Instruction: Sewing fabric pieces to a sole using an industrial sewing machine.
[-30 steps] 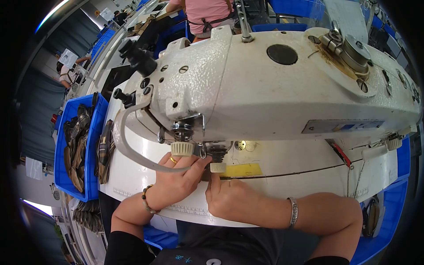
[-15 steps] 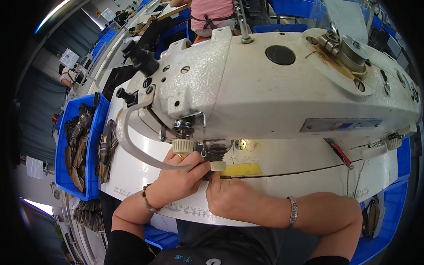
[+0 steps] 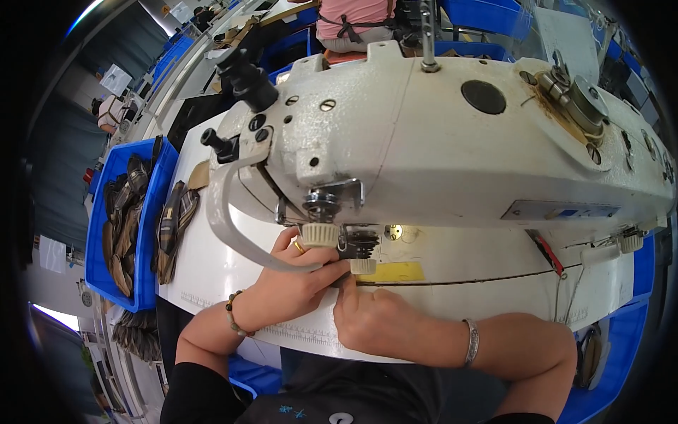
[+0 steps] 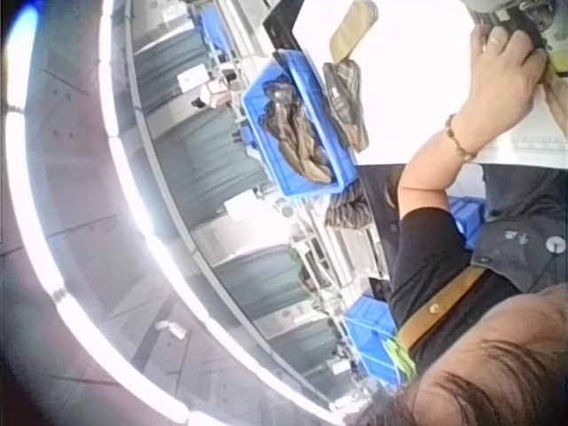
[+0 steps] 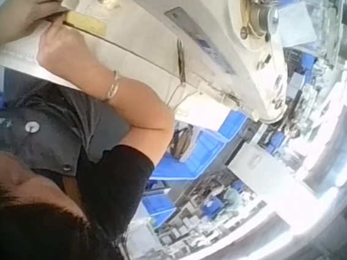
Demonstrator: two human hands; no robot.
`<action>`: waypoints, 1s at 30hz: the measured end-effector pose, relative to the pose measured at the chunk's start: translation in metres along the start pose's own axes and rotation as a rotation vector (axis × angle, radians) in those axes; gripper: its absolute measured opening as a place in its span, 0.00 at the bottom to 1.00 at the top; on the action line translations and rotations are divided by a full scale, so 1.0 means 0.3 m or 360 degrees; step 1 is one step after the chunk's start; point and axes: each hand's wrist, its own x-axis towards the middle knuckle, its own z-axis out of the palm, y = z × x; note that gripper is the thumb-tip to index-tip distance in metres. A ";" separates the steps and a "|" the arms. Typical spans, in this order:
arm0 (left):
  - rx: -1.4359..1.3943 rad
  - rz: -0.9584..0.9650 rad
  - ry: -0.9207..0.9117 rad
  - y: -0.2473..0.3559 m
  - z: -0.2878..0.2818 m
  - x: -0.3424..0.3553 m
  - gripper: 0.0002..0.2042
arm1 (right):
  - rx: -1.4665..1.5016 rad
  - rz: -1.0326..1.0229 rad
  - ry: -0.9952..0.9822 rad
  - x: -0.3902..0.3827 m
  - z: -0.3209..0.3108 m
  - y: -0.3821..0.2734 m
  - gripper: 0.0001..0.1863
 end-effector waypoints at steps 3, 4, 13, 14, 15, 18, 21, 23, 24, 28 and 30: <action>-0.0033 -0.0023 0.0021 -0.003 0.010 0.007 0.18 | 0.0033 0.0044 0.0028 -0.002 0.016 -0.006 0.12; -0.0032 -0.0022 0.0064 -0.003 0.017 0.016 0.15 | 0.0035 0.0026 0.0024 -0.003 0.015 -0.002 0.12; -0.0116 -0.0121 0.0166 -0.077 0.054 0.048 0.15 | -0.0020 0.0293 -0.0133 -0.001 0.057 0.046 0.17; -0.0119 -0.0127 0.0178 -0.081 0.054 0.049 0.15 | -0.0043 0.0296 -0.0145 0.001 0.052 0.051 0.16; -0.0105 -0.0090 0.0280 -0.084 0.054 0.048 0.15 | -0.0066 0.0299 -0.0155 0.004 0.047 0.056 0.14; -0.0054 -0.0091 0.0419 -0.088 0.051 0.046 0.14 | -0.0016 0.0260 -0.0003 0.000 0.051 0.095 0.12; 0.0007 -0.0101 0.0507 -0.097 0.053 0.039 0.12 | 0.0089 0.0550 0.0059 0.007 0.035 0.134 0.12; 0.0029 -0.0082 0.0565 -0.101 0.063 0.041 0.11 | 0.0074 0.0626 0.0083 0.005 0.058 0.149 0.12; 0.0023 -0.0040 0.0626 -0.102 0.070 0.049 0.10 | 0.0060 0.0711 0.0109 0.005 0.074 0.156 0.13; 0.0057 0.0047 0.0774 -0.107 0.098 0.060 0.08 | -0.0019 0.0536 0.0187 0.010 0.120 0.173 0.11; 0.0131 0.0108 0.0810 -0.115 0.110 0.060 0.07 | 0.0197 0.0711 0.0073 -0.012 0.137 0.160 0.10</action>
